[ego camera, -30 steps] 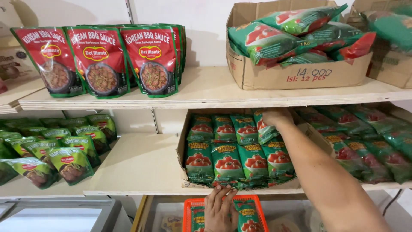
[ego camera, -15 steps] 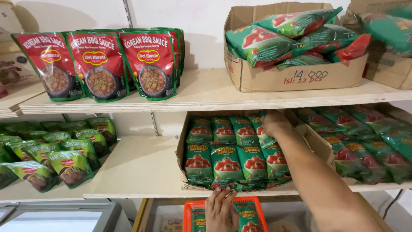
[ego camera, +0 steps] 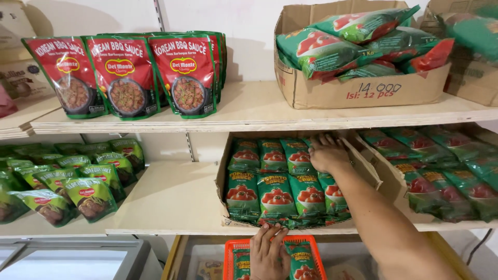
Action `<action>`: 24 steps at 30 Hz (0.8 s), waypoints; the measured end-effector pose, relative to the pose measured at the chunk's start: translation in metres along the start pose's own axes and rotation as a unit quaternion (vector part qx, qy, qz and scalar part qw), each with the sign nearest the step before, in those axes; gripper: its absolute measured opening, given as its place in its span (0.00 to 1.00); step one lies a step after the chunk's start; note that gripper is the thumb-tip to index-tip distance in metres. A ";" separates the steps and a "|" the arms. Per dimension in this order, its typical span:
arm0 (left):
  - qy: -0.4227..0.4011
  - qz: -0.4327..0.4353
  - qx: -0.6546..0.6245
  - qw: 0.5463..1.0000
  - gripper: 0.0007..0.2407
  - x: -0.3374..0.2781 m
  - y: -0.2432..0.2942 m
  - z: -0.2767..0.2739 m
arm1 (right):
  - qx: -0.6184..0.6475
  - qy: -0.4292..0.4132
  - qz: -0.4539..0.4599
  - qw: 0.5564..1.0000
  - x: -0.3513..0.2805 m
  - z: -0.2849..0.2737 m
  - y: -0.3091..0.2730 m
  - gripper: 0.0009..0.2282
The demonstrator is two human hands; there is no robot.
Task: Organizing sauce packets on shelves and cleaning the shelf surface with a cloth.
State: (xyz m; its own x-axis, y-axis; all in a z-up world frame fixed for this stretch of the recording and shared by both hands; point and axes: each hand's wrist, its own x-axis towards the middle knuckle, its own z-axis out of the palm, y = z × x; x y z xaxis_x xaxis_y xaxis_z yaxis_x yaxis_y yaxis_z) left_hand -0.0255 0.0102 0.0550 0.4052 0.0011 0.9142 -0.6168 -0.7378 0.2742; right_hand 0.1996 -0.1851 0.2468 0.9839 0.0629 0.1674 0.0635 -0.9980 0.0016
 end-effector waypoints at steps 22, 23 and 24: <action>-0.080 0.013 0.028 0.996 0.25 -0.012 -0.005 -0.012 | 0.116 0.258 -0.107 0.953 -0.080 0.006 -0.032 0.19; -0.092 0.031 0.033 0.995 0.25 -0.016 -0.007 -0.013 | 0.135 0.279 -0.141 0.940 -0.092 0.010 -0.037 0.17; -0.103 0.049 0.038 0.993 0.26 -0.019 -0.008 -0.015 | 0.153 0.300 -0.175 0.925 -0.104 0.014 -0.042 0.15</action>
